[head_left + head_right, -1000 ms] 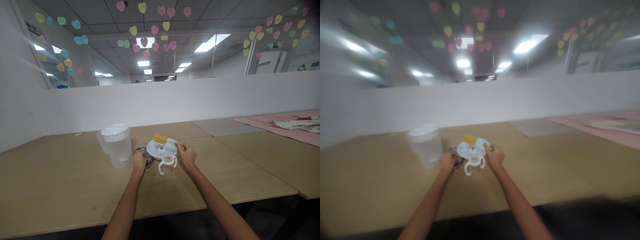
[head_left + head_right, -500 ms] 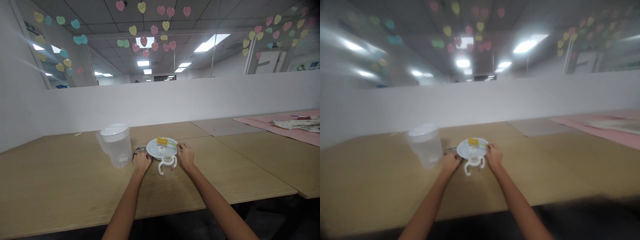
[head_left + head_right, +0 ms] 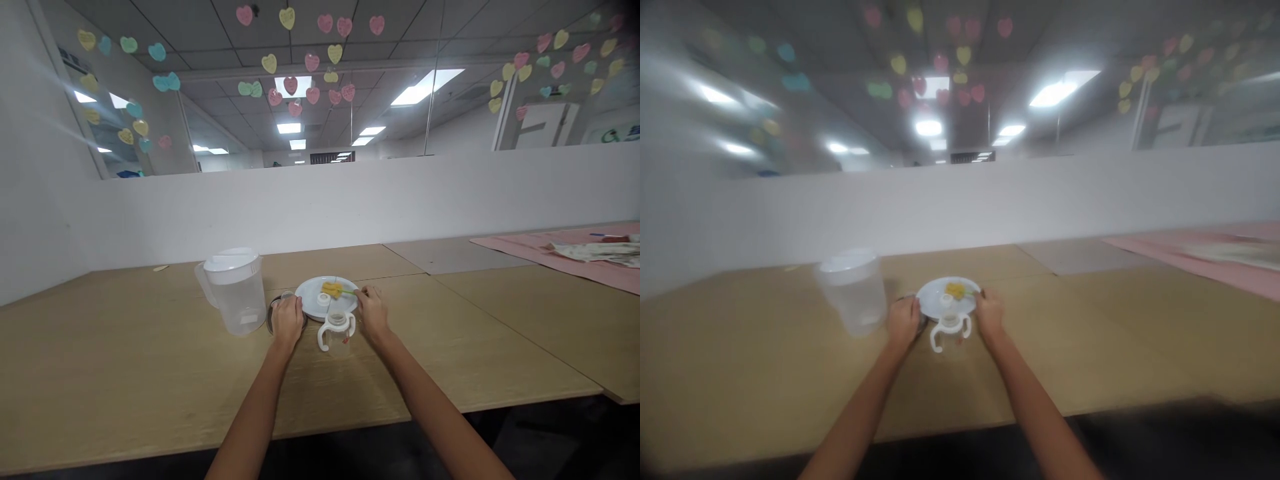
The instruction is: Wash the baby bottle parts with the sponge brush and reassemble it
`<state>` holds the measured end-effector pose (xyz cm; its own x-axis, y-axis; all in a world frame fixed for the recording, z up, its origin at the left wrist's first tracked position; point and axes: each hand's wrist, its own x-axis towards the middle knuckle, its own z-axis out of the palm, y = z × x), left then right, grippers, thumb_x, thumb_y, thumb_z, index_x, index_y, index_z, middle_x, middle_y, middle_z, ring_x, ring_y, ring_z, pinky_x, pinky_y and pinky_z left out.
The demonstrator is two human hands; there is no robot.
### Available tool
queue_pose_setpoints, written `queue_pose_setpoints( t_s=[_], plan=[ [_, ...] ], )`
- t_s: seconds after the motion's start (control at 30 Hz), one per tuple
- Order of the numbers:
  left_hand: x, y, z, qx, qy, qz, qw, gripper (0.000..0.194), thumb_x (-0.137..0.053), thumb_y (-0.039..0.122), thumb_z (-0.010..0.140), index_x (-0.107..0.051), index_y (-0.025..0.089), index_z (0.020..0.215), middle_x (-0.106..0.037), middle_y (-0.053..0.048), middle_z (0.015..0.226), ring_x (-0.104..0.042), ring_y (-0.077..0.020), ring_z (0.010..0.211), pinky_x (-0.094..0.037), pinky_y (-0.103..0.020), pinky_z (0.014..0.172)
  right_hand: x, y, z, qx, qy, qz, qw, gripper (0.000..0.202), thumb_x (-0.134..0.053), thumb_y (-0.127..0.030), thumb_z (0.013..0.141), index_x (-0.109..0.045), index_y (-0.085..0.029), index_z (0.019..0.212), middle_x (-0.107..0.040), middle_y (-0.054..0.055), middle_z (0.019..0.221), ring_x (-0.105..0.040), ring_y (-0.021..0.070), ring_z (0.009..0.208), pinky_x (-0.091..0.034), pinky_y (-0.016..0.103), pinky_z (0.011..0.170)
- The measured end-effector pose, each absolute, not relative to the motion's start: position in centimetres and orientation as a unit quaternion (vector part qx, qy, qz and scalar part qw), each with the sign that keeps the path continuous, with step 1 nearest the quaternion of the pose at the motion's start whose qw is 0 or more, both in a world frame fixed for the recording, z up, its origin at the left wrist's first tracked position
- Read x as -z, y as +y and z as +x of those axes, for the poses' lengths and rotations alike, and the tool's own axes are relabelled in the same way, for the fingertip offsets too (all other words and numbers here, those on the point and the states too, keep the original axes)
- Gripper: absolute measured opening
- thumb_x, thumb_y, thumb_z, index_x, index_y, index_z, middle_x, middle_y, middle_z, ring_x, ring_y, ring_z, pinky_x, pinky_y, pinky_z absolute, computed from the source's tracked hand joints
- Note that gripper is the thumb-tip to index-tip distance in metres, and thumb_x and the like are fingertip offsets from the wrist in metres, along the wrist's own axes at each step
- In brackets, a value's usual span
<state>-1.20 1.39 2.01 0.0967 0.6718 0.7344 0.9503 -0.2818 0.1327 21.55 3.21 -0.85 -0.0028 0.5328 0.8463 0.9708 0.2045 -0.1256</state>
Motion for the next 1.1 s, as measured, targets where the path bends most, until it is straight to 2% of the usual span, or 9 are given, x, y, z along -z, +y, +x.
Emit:
queue_pose_setpoints(
  t_s=[0.17, 0.57, 0.7, 0.9, 1.1],
  plan=[
    [-1.8, 1.3, -1.0, 0.357, -0.52, -0.75, 0.199, 0.032, -0.03, 0.025, 0.092, -0.06, 0.018, 0.083, -0.063, -0.007, 0.082, -0.054, -0.0208, 0.083, -0.035, -0.033, 0.076, 0.7, 3.1, 20.9, 0.265, -0.692, -0.545, 0.392, 0.023, -0.049, -0.009, 0.078, -0.07, -0.018, 0.082, -0.058, 0.008, 0.08, -0.043, 0.0169, 0.073, -0.028, 0.029, 0.066],
    [-0.8, 1.7, -1.0, 0.337, -0.476, -0.802, 0.131, 0.034, -0.031, 0.035, 0.093, -0.061, 0.024, 0.105, -0.059, -0.005, 0.11, -0.049, -0.0207, 0.101, -0.035, -0.038, 0.089, 0.4, 2.4, 20.8, 0.147, -0.666, -0.528, 0.506, 0.019, -0.05, -0.015, 0.073, -0.068, -0.018, 0.067, -0.061, 0.004, 0.07, -0.047, 0.0162, 0.072, -0.029, 0.028, 0.07],
    [-0.8, 1.7, -1.0, 0.342, -0.462, -0.81, 0.12, 0.033, -0.032, 0.036, 0.092, -0.059, 0.026, 0.109, -0.058, -0.004, 0.112, -0.048, -0.0215, 0.104, -0.034, -0.039, 0.091, 0.4, 2.5, 20.8, 0.119, -0.633, -0.557, 0.524, 0.017, -0.05, -0.016, 0.07, -0.066, -0.018, 0.066, -0.063, 0.003, 0.07, -0.049, 0.0167, 0.072, -0.03, 0.028, 0.069],
    [-1.3, 1.3, -0.8, 0.353, -0.445, -0.817, 0.101, 0.031, -0.035, 0.038, 0.091, -0.057, 0.021, 0.105, -0.056, -0.007, 0.113, -0.048, -0.022, 0.105, -0.034, -0.039, 0.091, 0.6, 2.8, 20.9, 0.095, -0.599, -0.596, 0.527, 0.02, -0.046, -0.017, 0.069, -0.065, -0.017, 0.067, -0.063, 0.005, 0.071, -0.05, 0.0171, 0.073, -0.031, 0.027, 0.067],
    [-1.6, 0.9, -0.7, 0.385, -0.431, -0.812, 0.081, 0.025, -0.041, 0.037, 0.087, -0.054, 0.019, 0.1, -0.059, -0.007, 0.103, -0.051, -0.0224, 0.098, -0.037, -0.038, 0.087, 0.7, 2.8, 20.9, 0.088, -0.577, -0.619, 0.525, 0.024, -0.042, -0.021, 0.073, -0.066, -0.016, 0.071, -0.064, 0.008, 0.076, -0.051, 0.0192, 0.076, -0.032, 0.028, 0.068]
  ],
)
